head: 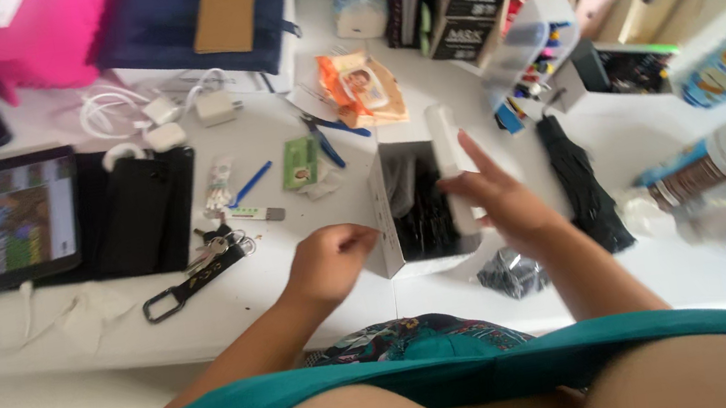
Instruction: The person organizes electronic components and accessories on a cluttered table. They place a circuit board into a box, handle a bubble-wrapped item, and move an umbrella and other items around the workspace.
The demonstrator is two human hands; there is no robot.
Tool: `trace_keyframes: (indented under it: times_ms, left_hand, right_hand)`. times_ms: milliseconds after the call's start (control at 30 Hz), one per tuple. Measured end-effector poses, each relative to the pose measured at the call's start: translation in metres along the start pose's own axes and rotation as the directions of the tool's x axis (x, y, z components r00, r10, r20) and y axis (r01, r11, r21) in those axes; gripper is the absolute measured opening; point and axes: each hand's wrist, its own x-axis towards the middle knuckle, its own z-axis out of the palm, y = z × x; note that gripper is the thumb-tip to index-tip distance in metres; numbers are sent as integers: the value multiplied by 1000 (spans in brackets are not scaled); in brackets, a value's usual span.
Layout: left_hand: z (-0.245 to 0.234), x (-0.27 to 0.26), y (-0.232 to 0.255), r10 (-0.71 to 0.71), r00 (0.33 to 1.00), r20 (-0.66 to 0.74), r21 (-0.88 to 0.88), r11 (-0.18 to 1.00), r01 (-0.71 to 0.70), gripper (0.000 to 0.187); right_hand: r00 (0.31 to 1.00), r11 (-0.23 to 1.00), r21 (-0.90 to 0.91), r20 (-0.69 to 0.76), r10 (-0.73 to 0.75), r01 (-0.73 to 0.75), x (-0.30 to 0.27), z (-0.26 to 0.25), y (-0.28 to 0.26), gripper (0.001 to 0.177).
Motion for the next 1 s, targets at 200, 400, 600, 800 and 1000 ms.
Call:
trace_keyframes:
  times_ms: [200, 400, 600, 800, 1000]
  left_hand:
    - [8, 3, 24, 322, 927, 193, 109, 932, -346, 17]
    - [25, 31, 35, 658, 682, 321, 191, 660, -727, 22]
    - [58, 63, 38, 638, 633, 438, 324, 545, -773, 37]
    - [60, 72, 38, 615, 626, 479, 358, 515, -779, 25]
    - [51, 68, 34, 596, 675, 435, 382, 556, -738, 22]
  right_hand:
    - [989, 835, 538, -11, 146, -117, -20, -26, 7, 65]
    - [986, 781, 623, -97, 137, -47, -36, -16, 4, 54]
    - [990, 775, 631, -82, 115, -38, -37, -14, 4, 54]
    - [985, 779, 623, -76, 155, -75, -34, -19, 9, 56]
    - [980, 814, 569, -68, 185, -114, -31, -23, 10, 61]
